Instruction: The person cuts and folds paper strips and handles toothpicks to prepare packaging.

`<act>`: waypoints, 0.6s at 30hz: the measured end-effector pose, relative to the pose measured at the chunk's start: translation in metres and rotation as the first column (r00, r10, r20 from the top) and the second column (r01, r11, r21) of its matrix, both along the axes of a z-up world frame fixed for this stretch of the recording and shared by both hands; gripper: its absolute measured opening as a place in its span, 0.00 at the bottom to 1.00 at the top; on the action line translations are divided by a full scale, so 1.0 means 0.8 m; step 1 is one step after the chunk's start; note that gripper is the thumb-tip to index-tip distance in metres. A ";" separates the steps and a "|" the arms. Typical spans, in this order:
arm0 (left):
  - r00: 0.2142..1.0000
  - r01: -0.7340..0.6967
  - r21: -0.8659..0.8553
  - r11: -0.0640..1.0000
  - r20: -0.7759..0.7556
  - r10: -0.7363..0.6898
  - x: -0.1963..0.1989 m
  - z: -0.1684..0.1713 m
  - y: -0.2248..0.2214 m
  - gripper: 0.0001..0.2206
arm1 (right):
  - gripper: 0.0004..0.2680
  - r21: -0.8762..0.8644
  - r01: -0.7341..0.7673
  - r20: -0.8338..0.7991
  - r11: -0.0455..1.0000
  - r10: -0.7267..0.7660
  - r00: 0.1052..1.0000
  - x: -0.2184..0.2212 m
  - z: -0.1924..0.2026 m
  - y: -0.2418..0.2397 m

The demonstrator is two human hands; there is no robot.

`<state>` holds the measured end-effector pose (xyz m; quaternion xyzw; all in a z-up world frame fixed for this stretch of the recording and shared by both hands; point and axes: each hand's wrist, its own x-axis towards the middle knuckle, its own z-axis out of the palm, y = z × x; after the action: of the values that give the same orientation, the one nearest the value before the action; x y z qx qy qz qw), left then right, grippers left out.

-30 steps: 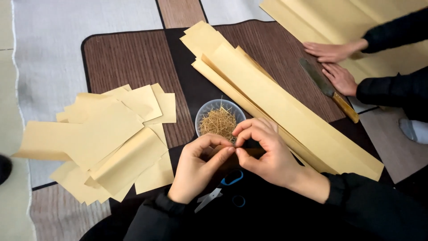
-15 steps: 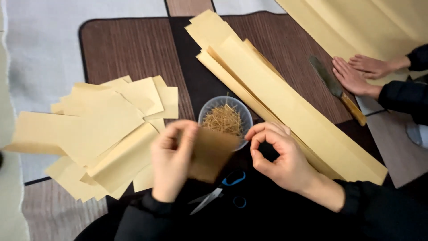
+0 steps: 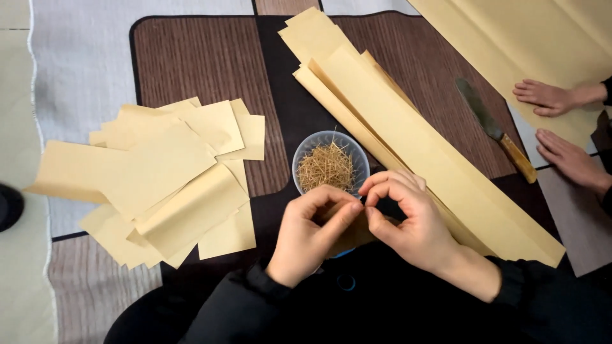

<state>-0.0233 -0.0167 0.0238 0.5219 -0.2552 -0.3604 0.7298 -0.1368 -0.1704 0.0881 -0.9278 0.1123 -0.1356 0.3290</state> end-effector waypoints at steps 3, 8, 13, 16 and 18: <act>0.991 -0.094 -0.020 0.995 0.092 0.096 0.010 -0.009 0.005 0.04 | 0.03 -0.013 -0.010 -0.012 1.000 0.009 1.000 0.000 0.002 -0.001; 0.951 -0.302 0.012 0.953 0.071 0.300 0.045 -0.016 0.021 0.05 | 0.02 0.019 -0.007 -0.028 1.000 0.008 1.000 -0.002 0.004 -0.001; 0.896 -0.444 0.023 0.896 -0.028 0.444 0.057 -0.011 0.030 0.05 | 0.02 0.040 0.024 -0.018 0.999 -0.023 1.000 -0.006 0.003 -0.002; 0.946 -0.321 0.018 0.947 0.054 0.319 0.035 -0.008 0.017 0.06 | 0.03 0.059 0.042 0.006 0.997 -0.042 0.999 -0.006 0.001 -0.001; 0.973 -0.229 0.019 0.973 0.036 0.228 0.019 -0.004 0.009 0.06 | 0.04 0.052 0.036 0.011 0.998 -0.036 0.999 -0.006 0.000 -0.002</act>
<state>-0.0083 -0.0094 0.0205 0.5619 -0.2015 -0.2680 0.7562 -0.1413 -0.1716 0.0880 -0.9160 0.1304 -0.1441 0.3511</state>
